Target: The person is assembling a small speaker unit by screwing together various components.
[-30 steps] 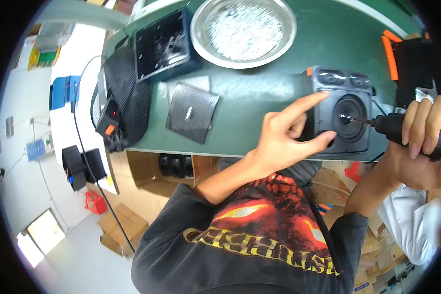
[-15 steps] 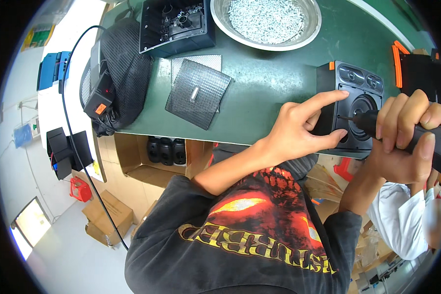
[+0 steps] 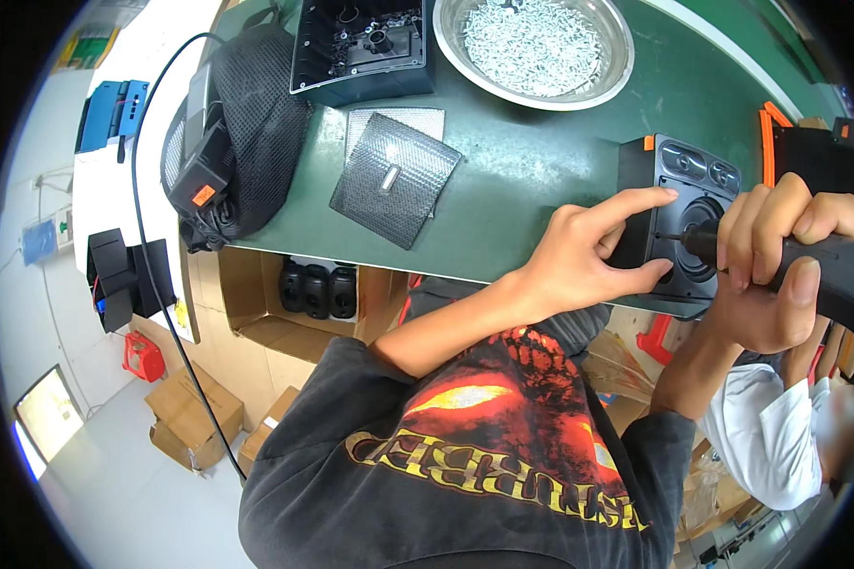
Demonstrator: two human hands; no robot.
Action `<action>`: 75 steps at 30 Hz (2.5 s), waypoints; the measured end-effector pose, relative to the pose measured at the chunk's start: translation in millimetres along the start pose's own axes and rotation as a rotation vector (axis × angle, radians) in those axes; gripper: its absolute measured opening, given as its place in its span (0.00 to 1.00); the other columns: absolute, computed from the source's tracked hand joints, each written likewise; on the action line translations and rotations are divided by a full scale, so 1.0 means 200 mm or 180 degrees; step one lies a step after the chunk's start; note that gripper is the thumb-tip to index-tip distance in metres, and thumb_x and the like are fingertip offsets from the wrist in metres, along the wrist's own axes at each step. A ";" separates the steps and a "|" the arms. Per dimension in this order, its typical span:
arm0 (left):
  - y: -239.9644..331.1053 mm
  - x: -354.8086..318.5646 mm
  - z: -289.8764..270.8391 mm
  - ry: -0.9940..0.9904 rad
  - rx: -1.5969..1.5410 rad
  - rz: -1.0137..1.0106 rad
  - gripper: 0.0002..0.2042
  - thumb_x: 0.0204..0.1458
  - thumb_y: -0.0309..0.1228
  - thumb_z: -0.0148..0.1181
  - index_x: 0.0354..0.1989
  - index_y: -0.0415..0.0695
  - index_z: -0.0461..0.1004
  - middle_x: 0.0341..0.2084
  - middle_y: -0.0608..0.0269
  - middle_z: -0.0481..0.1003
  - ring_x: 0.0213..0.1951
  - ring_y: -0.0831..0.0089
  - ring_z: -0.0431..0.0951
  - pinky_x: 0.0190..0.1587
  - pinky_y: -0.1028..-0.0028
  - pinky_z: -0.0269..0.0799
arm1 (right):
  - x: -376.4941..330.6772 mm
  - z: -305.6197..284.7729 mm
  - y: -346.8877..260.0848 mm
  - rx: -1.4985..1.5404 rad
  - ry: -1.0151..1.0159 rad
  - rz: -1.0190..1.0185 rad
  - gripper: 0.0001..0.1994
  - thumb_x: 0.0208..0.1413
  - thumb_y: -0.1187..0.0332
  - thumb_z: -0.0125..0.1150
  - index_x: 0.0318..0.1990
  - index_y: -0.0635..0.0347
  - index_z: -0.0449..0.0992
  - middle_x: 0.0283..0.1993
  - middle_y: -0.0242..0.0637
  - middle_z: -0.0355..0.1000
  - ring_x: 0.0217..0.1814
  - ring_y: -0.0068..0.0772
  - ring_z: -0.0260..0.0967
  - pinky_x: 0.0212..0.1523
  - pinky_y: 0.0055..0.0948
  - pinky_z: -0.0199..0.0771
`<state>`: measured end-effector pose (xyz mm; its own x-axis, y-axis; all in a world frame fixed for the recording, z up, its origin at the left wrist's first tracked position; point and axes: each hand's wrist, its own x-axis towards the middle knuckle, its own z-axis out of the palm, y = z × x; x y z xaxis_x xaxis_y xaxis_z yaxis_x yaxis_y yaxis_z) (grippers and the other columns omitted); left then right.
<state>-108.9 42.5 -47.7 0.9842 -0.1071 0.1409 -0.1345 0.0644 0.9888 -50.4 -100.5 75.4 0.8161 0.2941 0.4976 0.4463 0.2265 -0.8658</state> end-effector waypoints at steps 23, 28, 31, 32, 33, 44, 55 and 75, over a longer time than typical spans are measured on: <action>0.03 0.02 0.03 -0.0010 -0.0312 -0.0152 0.32 0.48 0.26 0.78 0.66 0.48 0.79 0.14 0.80 0.49 0.20 0.89 0.49 0.24 0.80 0.44 | 0.11 -0.14 0.00 0.1295 -0.1118 -0.0013 0.21 0.59 0.56 0.72 0.48 0.51 0.64 0.23 0.24 0.68 0.17 0.17 0.64 0.21 0.22 0.66; 0.01 0.00 0.03 0.0094 -0.0247 0.0313 0.31 0.48 0.26 0.80 0.64 0.47 0.80 0.16 0.78 0.48 0.20 0.87 0.48 0.25 0.79 0.43 | 0.12 -0.15 -0.04 0.1584 -0.0946 -0.0704 0.20 0.59 0.54 0.64 0.48 0.58 0.67 0.26 0.30 0.67 0.19 0.23 0.65 0.23 0.22 0.69; 0.00 -0.02 0.03 -0.0174 -0.0460 0.0608 0.30 0.48 0.25 0.80 0.63 0.45 0.80 0.15 0.77 0.56 0.19 0.86 0.53 0.23 0.79 0.49 | 0.10 -0.12 0.04 0.2166 -0.1128 -0.0860 0.21 0.68 0.53 0.59 0.53 0.63 0.64 0.30 0.38 0.66 0.21 0.30 0.66 0.21 0.29 0.72; 0.00 -0.03 0.03 -0.0287 -0.0426 0.0704 0.20 0.56 0.27 0.74 0.57 0.42 0.81 0.17 0.74 0.64 0.20 0.86 0.59 0.24 0.79 0.55 | 0.09 -0.12 0.07 0.2277 -0.1223 -0.0865 0.22 0.72 0.53 0.57 0.56 0.64 0.62 0.31 0.40 0.65 0.22 0.33 0.66 0.20 0.31 0.73; 0.00 -0.05 0.04 -0.0150 -0.0456 0.0742 0.11 0.63 0.28 0.69 0.51 0.39 0.81 0.19 0.71 0.71 0.20 0.86 0.64 0.25 0.79 0.61 | 0.08 -0.13 0.08 0.2388 -0.1318 -0.0867 0.23 0.75 0.53 0.55 0.58 0.65 0.61 0.32 0.42 0.65 0.23 0.35 0.67 0.20 0.33 0.74; -0.01 -0.13 0.09 0.0018 -0.0890 -0.0669 0.25 0.67 0.28 0.65 0.23 0.49 0.53 0.21 0.83 0.51 0.27 0.91 0.50 0.24 0.78 0.46 | -0.21 -0.17 -0.06 0.0992 -0.0163 -0.0193 0.23 0.59 0.54 0.71 0.48 0.55 0.64 0.27 0.27 0.66 0.19 0.18 0.64 0.24 0.21 0.65; 0.03 -0.13 0.10 -0.0044 -0.0894 -0.0749 0.24 0.69 0.31 0.64 0.21 0.45 0.57 0.18 0.81 0.52 0.26 0.89 0.49 0.24 0.75 0.43 | -0.17 -0.04 -0.08 0.0051 -0.0427 -0.0191 0.17 0.61 0.60 0.63 0.46 0.56 0.62 0.23 0.26 0.63 0.15 0.17 0.60 0.17 0.20 0.65; 0.12 -0.15 0.02 -0.0323 -0.1254 -0.1057 0.13 0.71 0.32 0.59 0.31 0.43 0.70 0.20 0.81 0.62 0.25 0.92 0.55 0.26 0.78 0.49 | 0.14 0.06 -0.20 0.1514 -0.1668 -0.0540 0.21 0.71 0.55 0.59 0.55 0.63 0.63 0.30 0.36 0.65 0.20 0.30 0.64 0.20 0.31 0.72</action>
<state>-141.8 42.9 -28.0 0.9477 -0.2797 -0.1538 0.2556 0.3768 0.8903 -49.3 -90.9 124.7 0.4135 0.5983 0.6863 0.2457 0.6525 -0.7169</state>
